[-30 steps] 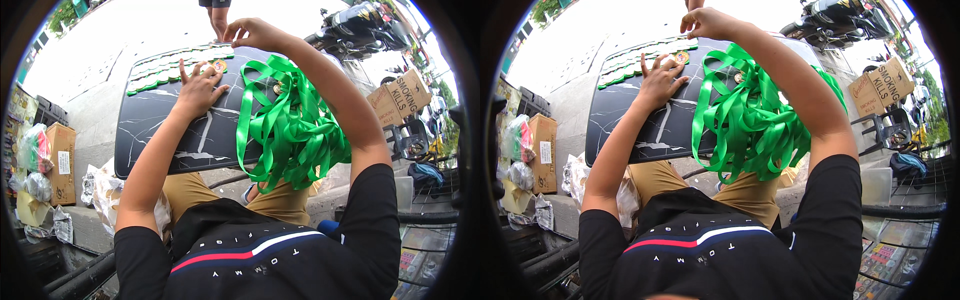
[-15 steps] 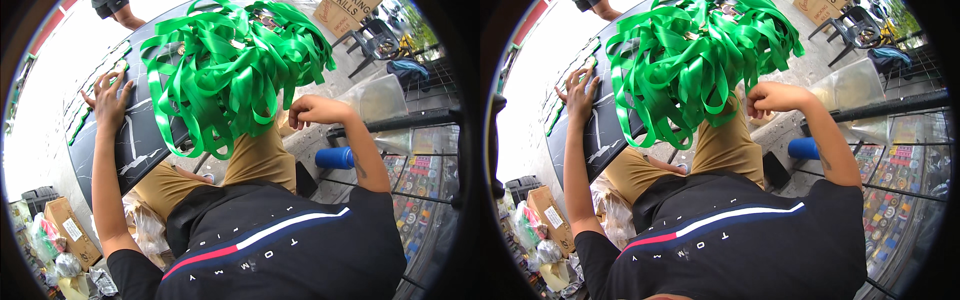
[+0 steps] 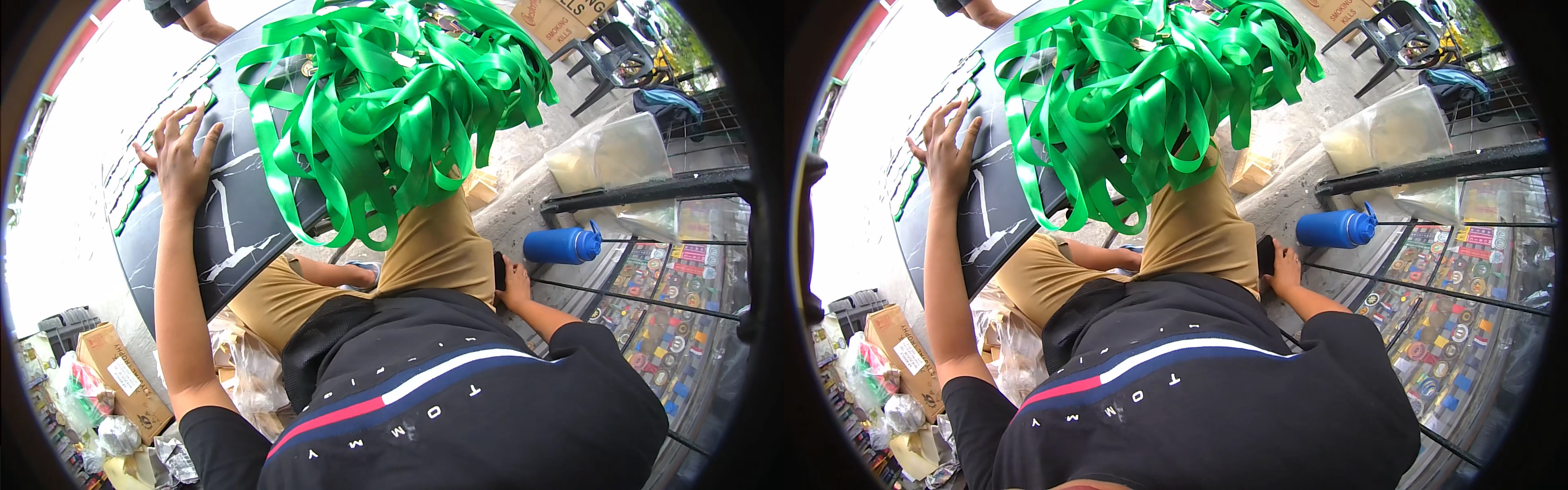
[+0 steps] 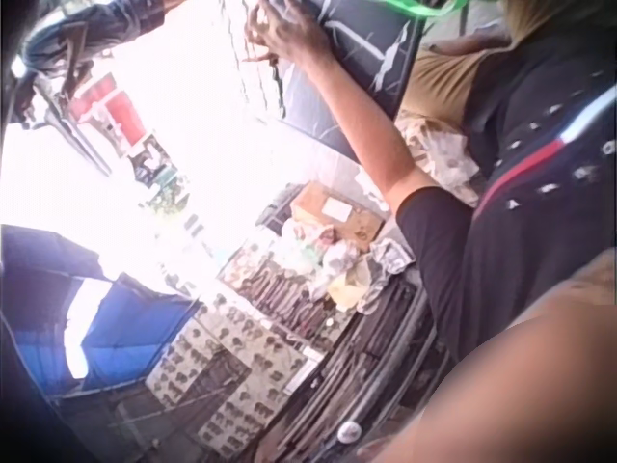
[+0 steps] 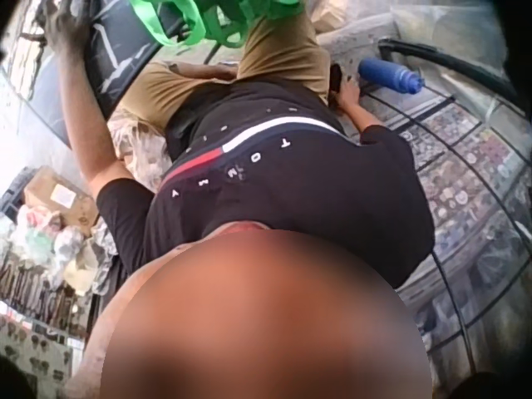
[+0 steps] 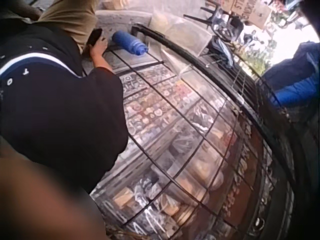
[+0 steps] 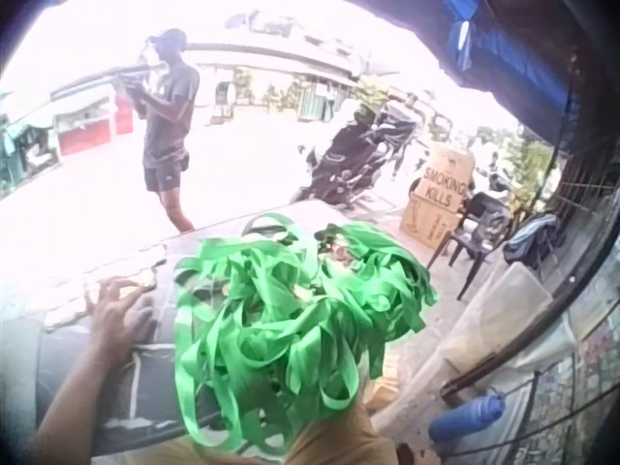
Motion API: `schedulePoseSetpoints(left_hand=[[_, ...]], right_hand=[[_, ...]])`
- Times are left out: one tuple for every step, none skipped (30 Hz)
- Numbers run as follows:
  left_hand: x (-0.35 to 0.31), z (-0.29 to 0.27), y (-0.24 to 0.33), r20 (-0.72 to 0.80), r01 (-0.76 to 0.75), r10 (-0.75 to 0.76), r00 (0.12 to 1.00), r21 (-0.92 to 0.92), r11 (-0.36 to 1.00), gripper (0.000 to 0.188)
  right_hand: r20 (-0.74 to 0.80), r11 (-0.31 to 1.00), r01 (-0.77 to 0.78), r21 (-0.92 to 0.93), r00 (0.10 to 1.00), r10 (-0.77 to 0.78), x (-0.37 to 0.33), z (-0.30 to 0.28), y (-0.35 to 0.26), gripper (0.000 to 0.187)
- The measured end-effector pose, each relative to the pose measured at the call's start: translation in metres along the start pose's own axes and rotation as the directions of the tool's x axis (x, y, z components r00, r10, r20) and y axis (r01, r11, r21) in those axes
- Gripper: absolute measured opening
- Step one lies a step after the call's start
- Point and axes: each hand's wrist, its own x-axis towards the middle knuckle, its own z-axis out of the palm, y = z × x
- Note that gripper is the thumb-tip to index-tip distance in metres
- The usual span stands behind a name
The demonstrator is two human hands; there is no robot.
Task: The person attaches green ribbons to small medals at a street-side stall. They repeatedly pick a ribbon, thread it through the medal, and place the finished item on a table. A bystander sits nearby and a motorcyclist passes in the background.
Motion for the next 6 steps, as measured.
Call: schedulePoseSetpoints(left_hand=[[0.001, -0.001, 0.0, -0.008, -0.004, 0.004, 1.0, -0.012, 1.0, 0.046], [0.002, -0.001, 0.001, -0.004, -0.002, 0.002, 1.0, -0.01, 1.0, 0.046], [0.002, -0.002, 0.001, 0.003, 0.005, -0.005, 1.0, -0.01, 1.0, 0.046], [0.0, -0.002, 0.002, 0.011, 0.018, -0.018, 1.0, -0.009, 1.0, 0.046], [-0.001, -0.002, 0.002, 0.017, 0.019, -0.019, 1.0, -0.002, 1.0, 0.047], [0.0, -0.003, 0.002, 0.017, 0.027, -0.027, 1.0, 0.01, 1.0, 0.047]], right_hand=[[-0.033, 0.999, 0.029, 0.023, 0.999, -0.028, 0.002, 0.004, 0.002, 0.112], [-0.043, 0.999, 0.027, 0.033, 0.999, -0.026, 0.006, 0.005, 0.007, 0.108], [-0.075, 0.998, 0.042, 0.045, 0.996, -0.039, 0.009, 0.006, 0.012, 0.105], [-0.106, 0.993, 0.096, 0.07, 0.991, -0.088, 0.011, 0.006, 0.017, 0.1], [-0.054, 0.997, 0.05, 0.052, 0.997, -0.047, 0.015, 0.007, 0.019, 0.1], [-0.048, 0.998, 0.031, 0.054, 0.998, -0.029, 0.022, 0.006, 0.019, 0.1]])
